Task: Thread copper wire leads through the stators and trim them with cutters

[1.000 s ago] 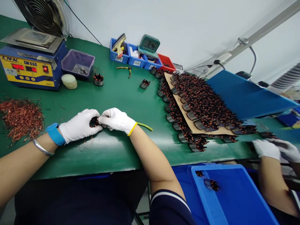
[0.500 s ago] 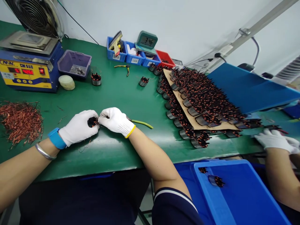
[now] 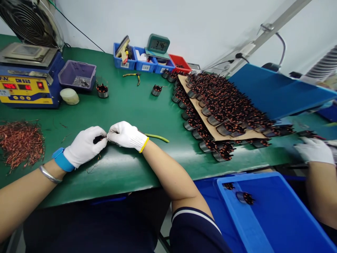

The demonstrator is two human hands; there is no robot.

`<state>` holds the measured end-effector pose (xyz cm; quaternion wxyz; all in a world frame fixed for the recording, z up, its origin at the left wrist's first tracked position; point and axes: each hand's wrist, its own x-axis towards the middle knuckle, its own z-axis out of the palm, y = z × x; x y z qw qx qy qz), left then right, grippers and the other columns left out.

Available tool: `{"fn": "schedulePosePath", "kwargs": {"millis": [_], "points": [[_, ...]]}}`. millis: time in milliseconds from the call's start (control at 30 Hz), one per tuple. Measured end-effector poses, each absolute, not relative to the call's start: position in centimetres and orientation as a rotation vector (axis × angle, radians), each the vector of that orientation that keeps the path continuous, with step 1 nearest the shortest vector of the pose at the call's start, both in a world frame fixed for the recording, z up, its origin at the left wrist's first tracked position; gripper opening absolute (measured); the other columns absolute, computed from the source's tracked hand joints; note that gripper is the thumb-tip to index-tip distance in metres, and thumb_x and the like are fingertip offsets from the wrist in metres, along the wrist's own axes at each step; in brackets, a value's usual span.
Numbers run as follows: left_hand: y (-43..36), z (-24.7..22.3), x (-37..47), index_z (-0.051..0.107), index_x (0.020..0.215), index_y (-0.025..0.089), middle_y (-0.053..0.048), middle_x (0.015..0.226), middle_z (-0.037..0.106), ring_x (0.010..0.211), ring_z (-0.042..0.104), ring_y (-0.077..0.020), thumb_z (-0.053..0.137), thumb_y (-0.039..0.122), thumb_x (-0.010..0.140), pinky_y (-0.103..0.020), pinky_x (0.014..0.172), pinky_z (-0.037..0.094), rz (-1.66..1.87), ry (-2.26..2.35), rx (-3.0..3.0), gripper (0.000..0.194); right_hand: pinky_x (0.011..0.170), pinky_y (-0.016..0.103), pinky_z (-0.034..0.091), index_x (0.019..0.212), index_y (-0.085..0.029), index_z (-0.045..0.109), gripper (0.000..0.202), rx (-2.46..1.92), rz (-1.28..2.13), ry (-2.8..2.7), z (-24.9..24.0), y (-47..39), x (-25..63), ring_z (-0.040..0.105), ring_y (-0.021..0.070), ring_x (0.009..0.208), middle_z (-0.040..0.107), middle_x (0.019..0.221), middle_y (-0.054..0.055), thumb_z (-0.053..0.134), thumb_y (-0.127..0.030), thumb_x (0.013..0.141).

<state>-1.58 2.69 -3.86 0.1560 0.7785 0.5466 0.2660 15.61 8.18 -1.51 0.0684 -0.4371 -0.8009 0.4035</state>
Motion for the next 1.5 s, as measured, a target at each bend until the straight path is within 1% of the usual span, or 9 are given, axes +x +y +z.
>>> {"fn": "schedulePosePath", "kwargs": {"millis": [400, 500, 633, 700, 767, 900, 1167, 1333, 1500], "points": [[2.7, -2.3, -1.3, 0.063, 0.074, 0.018, -0.001, 0.073, 0.067, 0.072, 0.06, -0.0183, 0.05, 0.034, 0.079, -0.032, 0.07, 0.047, 0.74, 1.497, 1.782, 0.021, 0.046, 0.02, 0.03, 0.064, -0.018, 0.059, 0.024, -1.126, 1.132, -2.519, -1.1, 6.5, 15.6, 0.043, 0.0073, 0.052, 0.049, 0.055, -0.005, 0.05, -0.035, 0.08], [2.6, -2.1, -1.8, 0.066, 0.082, 0.017, -0.004, 0.084, 0.071, 0.082, 0.063, -0.0213, 0.053, 0.039, 0.077, -0.036, 0.08, 0.05, 0.734, 1.515, 1.732, 0.026, 0.048, 0.018, 0.036, 0.067, -0.017, 0.06, 0.02, -1.16, 1.397, -2.47, -1.0, 7.1, 16.2, 0.05, 0.007, 0.051, 0.056, 0.058, -0.004, 0.052, -0.031, 0.079], [2.4, -1.6, -3.9, 0.046, 0.133, 0.015, -0.013, 0.132, 0.056, 0.116, 0.056, -0.0268, 0.067, 0.052, 0.065, -0.039, 0.099, 0.046, 0.622, 1.414, 1.762, 0.081, 0.057, 0.02, 0.049, 0.081, -0.015, 0.063, 0.022, -1.218, 1.793, -2.23, -0.7, 8.2, 17.3, 0.061, 0.0107, 0.061, 0.064, 0.067, 0.0, 0.066, -0.034, 0.071], [2.2, -1.3, -4.8, 0.035, 0.14, 0.015, -0.015, 0.136, 0.051, 0.118, 0.055, -0.0303, 0.075, 0.056, 0.053, -0.041, 0.097, 0.047, 0.481, 1.445, 1.852, 0.104, 0.059, 0.021, 0.051, 0.089, -0.015, 0.063, 0.033, -1.225, 1.768, -2.262, -0.6, 8.4, 17.5, 0.064, 0.0119, 0.066, 0.068, 0.073, 0.001, 0.074, -0.034, 0.064], [2.1, -1.1, -4.9, 0.046, 0.13, 0.016, -0.014, 0.124, 0.057, 0.107, 0.06, -0.0317, 0.077, 0.055, 0.048, -0.041, 0.088, 0.051, 0.372, 1.55, 1.971, 0.095, 0.058, 0.019, 0.05, 0.091, -0.017, 0.063, 0.037, -1.228, 1.716, -2.35, -0.7, 8.1, 17.1, 0.065, 0.0125, 0.068, 0.07, 0.077, 0.001, 0.077, -0.035, 0.061], [2.2, -1.3, -4.0, 0.061, 0.095, 0.02, -0.008, 0.094, 0.065, 0.081, 0.064, -0.0261, 0.068, 0.05, 0.062, -0.035, 0.068, 0.051, 0.342, 1.68, 2.074, 0.045, 0.051, 0.018, 0.05, 0.077, -0.019, 0.059, 0.028, -1.346, 1.688, -2.25, -1.4, 7.0, 15.5, 0.064, 0.0115, 0.059, 0.067, 0.068, 0.0, 0.067, -0.045, 0.075], [1.5, -1.6, -3.0, 0.057, 0.083, 0.021, -0.006, 0.083, 0.062, 0.074, 0.062, -0.0239, 0.063, 0.047, 0.067, -0.033, 0.062, 0.048, 0.435, 1.776, 2.142, 0.032, 0.043, 0.016, 0.043, 0.067, -0.018, 0.052, 0.023, -1.366, 1.53, -2.287, -1.3, 6.5, 14.6, 0.057, 0.0077, 0.043, 0.063, 0.061, -0.002, 0.047, -0.032, 0.085], [0.4, -1.4, -2.2, 0.056, 0.09, 0.02, -0.009, 0.092, 0.062, 0.085, 0.063, -0.0271, 0.063, 0.048, 0.07, -0.039, 0.073, 0.05, 0.635, 1.838, 2.061, 0.035, 0.04, 0.016, 0.036, 0.066, -0.018, 0.052, 0.018, -1.214, 1.396, -2.251, -1.0, 6.3, 14.9, 0.049, 0.0056, 0.04, 0.058, 0.057, -0.004, 0.047, -0.028, 0.08], [0.6, -0.6, -2.7, 0.046, 0.116, 0.021, -0.009, 0.107, 0.062, 0.097, 0.063, -0.0266, 0.073, 0.057, 0.06, -0.043, 0.084, 0.053, 0.954, 1.477, 1.452, 0.071, 0.039, 0.017, 0.035, 0.065, -0.018, 0.054, 0.016, -1.122, 1.366, -2.098, -0.3, 5.6, 15.3, 0.05, 0.0082, 0.04, 0.049, 0.049, -0.005, 0.049, -0.027, 0.078]]}}
